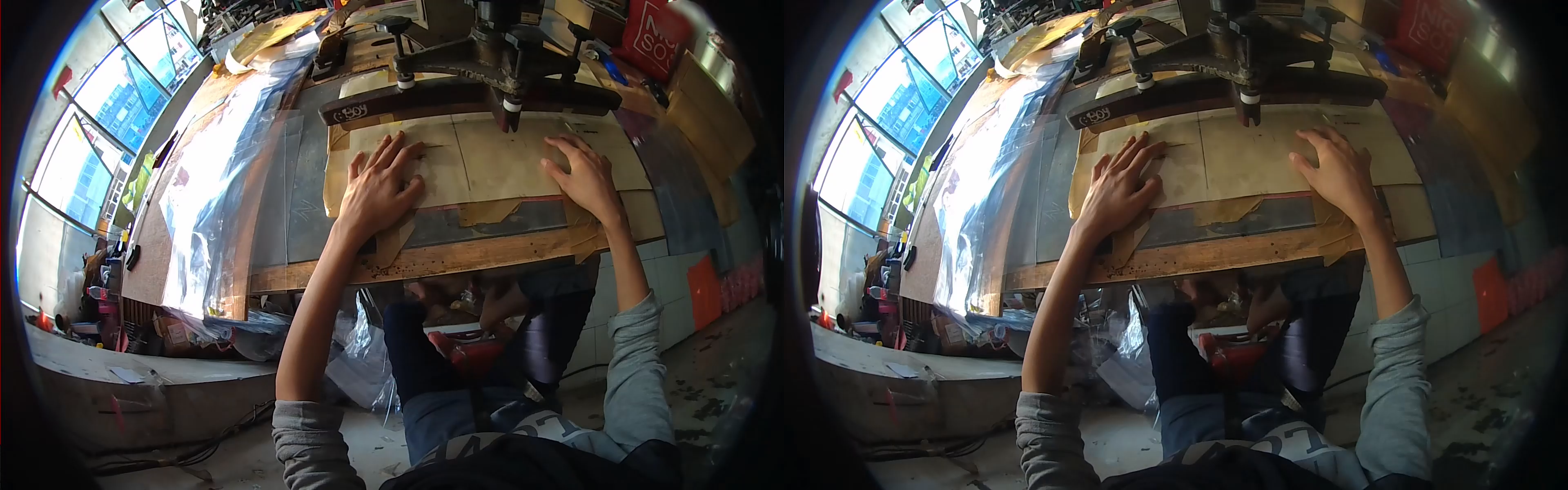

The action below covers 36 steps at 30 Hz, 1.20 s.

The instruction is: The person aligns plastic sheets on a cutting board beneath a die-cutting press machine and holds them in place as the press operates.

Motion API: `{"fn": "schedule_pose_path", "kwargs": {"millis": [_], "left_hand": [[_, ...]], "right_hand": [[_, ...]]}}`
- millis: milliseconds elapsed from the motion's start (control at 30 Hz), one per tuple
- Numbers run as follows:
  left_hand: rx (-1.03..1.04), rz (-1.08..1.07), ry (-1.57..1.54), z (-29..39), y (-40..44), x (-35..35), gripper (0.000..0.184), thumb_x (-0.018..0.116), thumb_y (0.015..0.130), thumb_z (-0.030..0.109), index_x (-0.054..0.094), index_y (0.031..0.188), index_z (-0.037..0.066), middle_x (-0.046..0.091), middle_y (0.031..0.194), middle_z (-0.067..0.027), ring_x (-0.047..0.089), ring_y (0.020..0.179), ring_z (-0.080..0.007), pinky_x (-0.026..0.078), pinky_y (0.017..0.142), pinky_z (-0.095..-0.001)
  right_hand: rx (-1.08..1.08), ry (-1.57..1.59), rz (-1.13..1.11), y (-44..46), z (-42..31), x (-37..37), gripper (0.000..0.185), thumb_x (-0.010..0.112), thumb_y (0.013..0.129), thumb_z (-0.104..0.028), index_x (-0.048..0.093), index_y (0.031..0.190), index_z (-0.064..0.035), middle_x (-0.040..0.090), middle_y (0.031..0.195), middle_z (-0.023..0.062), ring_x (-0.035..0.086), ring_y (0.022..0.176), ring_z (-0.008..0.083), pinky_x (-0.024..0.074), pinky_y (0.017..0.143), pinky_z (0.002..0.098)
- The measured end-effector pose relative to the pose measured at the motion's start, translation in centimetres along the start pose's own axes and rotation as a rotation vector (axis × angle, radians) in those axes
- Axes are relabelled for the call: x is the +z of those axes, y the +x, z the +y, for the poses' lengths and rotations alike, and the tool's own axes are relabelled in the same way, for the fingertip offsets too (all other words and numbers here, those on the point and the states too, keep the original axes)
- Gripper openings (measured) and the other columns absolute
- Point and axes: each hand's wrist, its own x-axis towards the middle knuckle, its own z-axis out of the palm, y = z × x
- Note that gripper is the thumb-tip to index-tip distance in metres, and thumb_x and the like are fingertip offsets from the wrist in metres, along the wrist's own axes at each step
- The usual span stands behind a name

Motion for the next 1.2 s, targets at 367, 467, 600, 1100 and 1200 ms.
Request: {"fn": "schedule_pose_path", "kwargs": {"millis": [367, 467, 600, 1100, 1200], "left_hand": [[0.005, -0.003, 0.019, -0.1, 0.0, 0.0, 0.057, 0.048, 0.088, 0.036, 0.043, 0.143, 0.020, 0.033, 0.153, -0.0130, 0.029, 0.143, -0.0284, 0.017, 0.115, -0.0503], [0.015, -0.005, 0.042, -0.2, -0.1, 0.0, 0.056, 0.047, 0.090, 0.035, 0.043, 0.143, 0.019, 0.034, 0.153, -0.0137, 0.029, 0.143, -0.0286, 0.017, 0.115, -0.0511], [-0.097, 0.029, 0.109, 2.4, -1.2, -0.2, 0.052, 0.047, 0.093, 0.031, 0.043, 0.142, 0.015, 0.036, 0.151, -0.0146, 0.030, 0.142, -0.0279, 0.018, 0.116, -0.0524], [-0.011, 0.831, 0.274, 14.0, -6.6, 8.7, 0.038, 0.045, 0.094, 0.040, 0.070, 0.111, 0.017, 0.068, 0.114, 0.0025, 0.063, 0.098, -0.0125, 0.035, 0.085, -0.0315], [0.038, 0.988, 0.354, 13.4, -5.9, 9.3, 0.040, 0.042, 0.095, 0.042, 0.075, 0.100, 0.020, 0.071, 0.100, 0.0078, 0.064, 0.085, -0.0076, 0.034, 0.081, -0.0267]], "right_hand": [[-0.018, 0.029, 0.035, -0.1, 1.2, 1.7, 0.041, 0.061, 0.090, -0.038, 0.062, 0.121, -0.0116, 0.059, 0.127, 0.0060, 0.059, 0.114, 0.0265, 0.0350, 0.098, 0.0578], [-0.028, -0.004, 0.037, -0.4, 0.6, 1.3, 0.041, 0.059, 0.091, -0.039, 0.062, 0.122, -0.0119, 0.058, 0.129, 0.0061, 0.058, 0.116, 0.0266, 0.0339, 0.099, 0.0588], [-0.047, 0.003, 0.013, -1.6, 0.9, 0.6, 0.046, 0.053, 0.095, -0.042, 0.056, 0.130, -0.0124, 0.049, 0.140, 0.0127, 0.050, 0.127, 0.0290, 0.0298, 0.104, 0.0639], [-0.348, -0.006, 0.815, -10.8, 0.3, 5.7, 0.035, 0.041, 0.098, -0.032, 0.066, 0.106, -0.0092, 0.066, 0.109, 0.0044, 0.062, 0.104, 0.0208, 0.0360, 0.095, 0.0424], [-0.364, -0.046, 0.929, -10.0, 0.4, 6.4, 0.043, 0.032, 0.101, -0.032, 0.068, 0.102, -0.0100, 0.069, 0.102, 0.0021, 0.065, 0.096, 0.0193, 0.0386, 0.089, 0.0384]]}}
